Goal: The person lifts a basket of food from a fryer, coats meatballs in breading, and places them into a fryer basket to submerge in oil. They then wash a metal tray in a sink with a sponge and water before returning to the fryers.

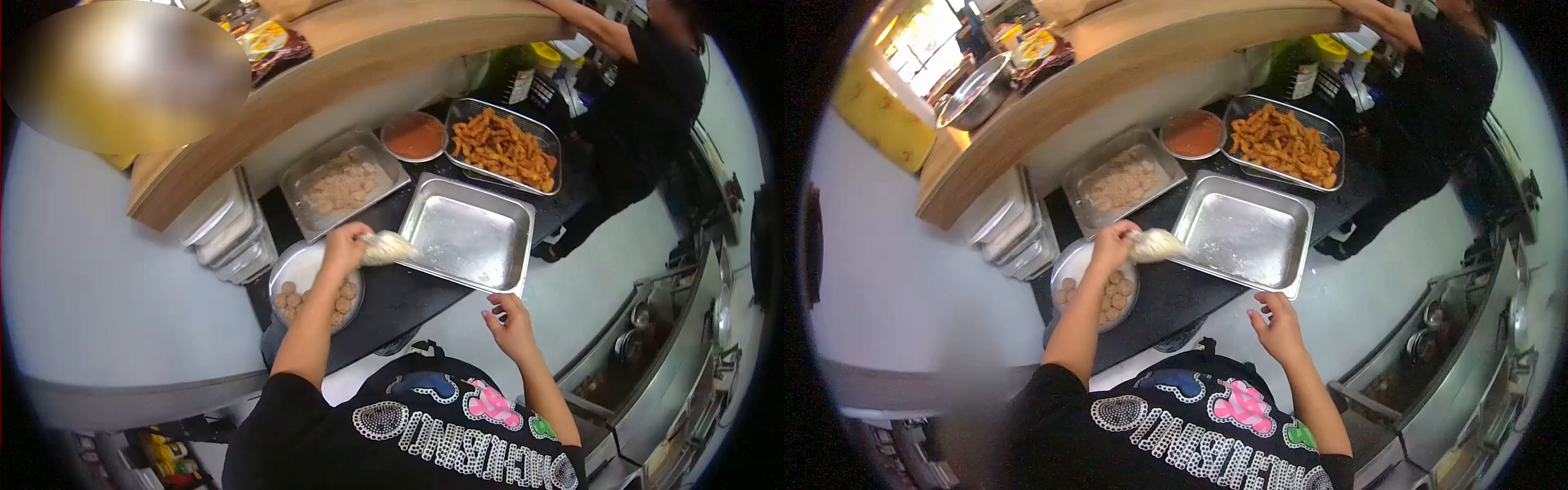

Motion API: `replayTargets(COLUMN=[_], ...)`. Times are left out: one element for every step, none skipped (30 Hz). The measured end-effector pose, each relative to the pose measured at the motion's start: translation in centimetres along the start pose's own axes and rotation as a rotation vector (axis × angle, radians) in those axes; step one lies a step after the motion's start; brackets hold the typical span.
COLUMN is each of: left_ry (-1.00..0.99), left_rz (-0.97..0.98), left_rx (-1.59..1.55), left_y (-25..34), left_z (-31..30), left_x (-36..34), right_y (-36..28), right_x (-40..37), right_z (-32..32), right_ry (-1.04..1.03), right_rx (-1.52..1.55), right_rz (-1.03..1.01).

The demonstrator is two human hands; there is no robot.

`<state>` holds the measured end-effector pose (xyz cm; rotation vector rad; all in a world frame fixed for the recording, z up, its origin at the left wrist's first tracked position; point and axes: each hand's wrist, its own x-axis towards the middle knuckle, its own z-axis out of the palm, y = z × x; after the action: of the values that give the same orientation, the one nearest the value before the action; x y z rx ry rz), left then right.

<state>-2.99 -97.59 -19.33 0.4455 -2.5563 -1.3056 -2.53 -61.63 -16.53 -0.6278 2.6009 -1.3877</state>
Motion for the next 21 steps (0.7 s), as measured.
replayTargets(left_ry=[0.016, 0.054, 0.088, 0.125, 0.142, 0.163, 0.188, 0.181, 0.095, 0.004, -0.091, -0.155, -0.155, -0.167, -0.193, -0.182, -0.34, -0.364, -0.34, -0.393, -0.406], left_rz=[-0.058, -0.046, -0.034, -0.017, 0.1, 0.221, 0.348, 0.42, 0.288, 0.158, 0.03, -0.007, 0.024, -0.032, -0.107, -0.105, -0.189, -0.237, -0.238, -0.316, -0.356], left_rx=[0.042, 0.096, 0.15, 0.203, 0.302, 0.398, 0.49, 0.514, 0.43, 0.346, 0.265, 0.319, 0.338, 0.312, 0.164, 0.071, 0.057, -0.302, -0.278, -0.149, -0.183], left_y=[-1.8, -3.3, -4.6, -4.9, -5.1, -4.5, -3.8, -3.0, -2.4, -1.9, -1.2, -2.0, -4.6, -6.1, -7.5, -9.7, -9.6, -12.5, -10.6, -9.8, -11.6], left_z=[0.1, 0.3, 0.8, 1.2, 1.8, 2.1, 2.5, 3.1, 4.2, 5.4, 6.6, 8.0, 9.9, 11.1, 11.5, 12.1, 12.1, 12.9, 12.4, 12.1, 12.9], left_x=[1.4, 2.6, 3.6, 4.2, 4.4, 4.5, 4.6, 4.6, 4.8, 5.0, 5.1, 5.6, 6.5, 7.2, 7.8, 8.3, 9.0, 9.5, 8.6, 8.4, 8.5], right_y=[0.8, 1.4, 1.8, 2.0, 2.3, 2.6, 2.9, 3.3, 3.7, 4.0, 4.2, 4.3, 4.4, 5.1, 6.2, 6.8, 6.3, 6.9, 6.1, 7.1, 7.4], right_x=[-0.3, -0.7, -1.3, -1.7, -2.2, -2.5, -2.8, -3.1, -3.4, -3.9, -4.4, -4.6, -4.9, -5.4, -5.9, -6.7, -7.3, -7.9, -8.3, -9.0, -10.1], right_z=[-0.2, -0.4, -0.5, -0.7, -0.8, -1.0, -1.1, -1.2, -1.2, -1.4, -1.6, -1.8, -1.9, -1.4, -0.8, -0.9, -1.1, -0.8, -1.2, -0.9, -1.9], right_ry=[0.01, 0.02, 0.031, 0.041, 0.044, 0.048, 0.055, 0.068, 0.085, 0.106, 0.104, 0.106, 0.111, 0.112, 0.128, 0.164, 0.184, 0.172, 0.182, 0.192, 0.228], right_rx=[0.004, 0.007, 0.011, -0.003, -0.006, -0.008, -0.011, -0.004, 0.002, 0.007, 0.002, -0.001, -0.003, -0.007, -0.02, -0.047, 0.009, 0.015, -0.003, -0.033, -0.05], right_rz=[0.029, 0.062, 0.098, 0.119, 0.143, 0.164, 0.182, 0.208, 0.234, 0.263, 0.292, 0.321, 0.349, 0.321, 0.3, 0.295, 0.352, 0.389, 0.406, 0.401, 0.408])
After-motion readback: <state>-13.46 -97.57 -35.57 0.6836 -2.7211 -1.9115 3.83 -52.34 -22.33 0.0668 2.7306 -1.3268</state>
